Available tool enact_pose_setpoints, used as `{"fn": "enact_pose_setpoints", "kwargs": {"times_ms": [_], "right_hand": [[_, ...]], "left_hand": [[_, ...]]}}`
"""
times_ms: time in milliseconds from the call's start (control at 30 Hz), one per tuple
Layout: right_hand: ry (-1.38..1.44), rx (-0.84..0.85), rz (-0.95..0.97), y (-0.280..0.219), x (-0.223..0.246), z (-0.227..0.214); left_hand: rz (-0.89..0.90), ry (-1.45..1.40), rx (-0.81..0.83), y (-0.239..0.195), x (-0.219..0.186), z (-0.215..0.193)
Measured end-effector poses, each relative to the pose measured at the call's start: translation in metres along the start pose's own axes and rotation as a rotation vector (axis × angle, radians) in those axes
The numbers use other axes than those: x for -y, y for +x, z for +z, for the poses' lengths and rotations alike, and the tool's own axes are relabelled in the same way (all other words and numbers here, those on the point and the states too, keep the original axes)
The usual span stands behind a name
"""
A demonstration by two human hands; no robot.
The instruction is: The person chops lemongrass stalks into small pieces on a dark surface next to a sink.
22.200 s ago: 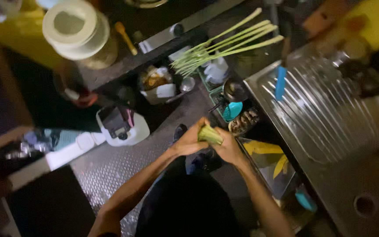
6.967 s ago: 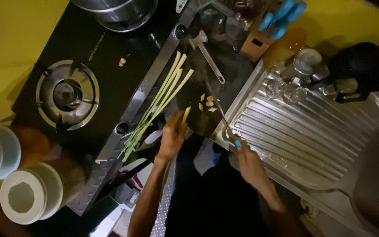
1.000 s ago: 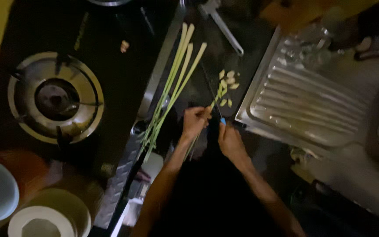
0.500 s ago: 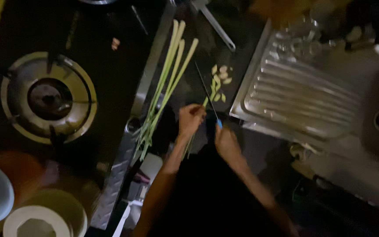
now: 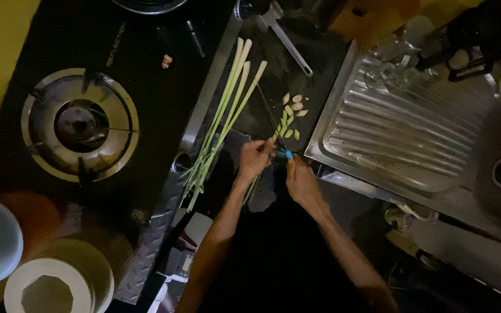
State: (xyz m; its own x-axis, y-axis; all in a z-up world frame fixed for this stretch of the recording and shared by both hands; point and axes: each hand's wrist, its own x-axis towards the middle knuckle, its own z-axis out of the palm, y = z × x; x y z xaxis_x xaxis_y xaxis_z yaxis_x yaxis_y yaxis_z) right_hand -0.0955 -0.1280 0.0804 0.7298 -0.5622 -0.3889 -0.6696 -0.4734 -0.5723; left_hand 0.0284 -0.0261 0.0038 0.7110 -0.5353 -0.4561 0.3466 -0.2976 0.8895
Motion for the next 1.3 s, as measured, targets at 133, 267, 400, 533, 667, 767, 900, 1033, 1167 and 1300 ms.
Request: {"fn": "enact_pose_setpoints", "kwargs": {"times_ms": [133,267,400,533,667,767,900,1033,1167,1300], "right_hand": [[0.02,0.04,0.011,-0.005,0.0,0.001],[0.009,-0.037,-0.079,0.0,-0.012,0.017],[0.172,-0.122,-0.207,-0.006,-0.019,0.015],[0.464,-0.071,-0.008,-0.016,0.0,0.015],[0.469,-0.042,-0.093,-0.01,0.016,0.006],[0.452,0.019,-0.045,-0.009,0.015,0.002],[0.494,0.047,-0.075,-0.01,0.007,-0.002],[0.475,0.059,-0.153,-0.012,-0.007,-0.007],[0.661,0.027,0.023,-0.013,-0.03,-0.022],[0.673,-0.117,-0.198,-0.005,-0.053,-0.051]], "left_hand": [[-0.014,-0.044,0.037,-0.007,-0.001,-0.009],[-0.053,-0.042,0.058,-0.014,-0.003,-0.014],[-0.133,-0.299,0.05,-0.022,-0.006,-0.016],[-0.107,-0.557,-0.023,-0.031,0.002,-0.003],[-0.024,-0.722,0.036,-0.044,-0.007,-0.002],[0.045,-0.616,0.008,-0.054,-0.027,-0.011],[0.127,-0.429,-0.111,-0.063,-0.044,-0.02],[0.042,-0.469,-0.138,-0.069,-0.006,-0.024],[0.139,-0.143,-0.229,-0.068,0.103,-0.041],[0.368,0.523,-0.523,-0.077,0.202,-0.078]]}}
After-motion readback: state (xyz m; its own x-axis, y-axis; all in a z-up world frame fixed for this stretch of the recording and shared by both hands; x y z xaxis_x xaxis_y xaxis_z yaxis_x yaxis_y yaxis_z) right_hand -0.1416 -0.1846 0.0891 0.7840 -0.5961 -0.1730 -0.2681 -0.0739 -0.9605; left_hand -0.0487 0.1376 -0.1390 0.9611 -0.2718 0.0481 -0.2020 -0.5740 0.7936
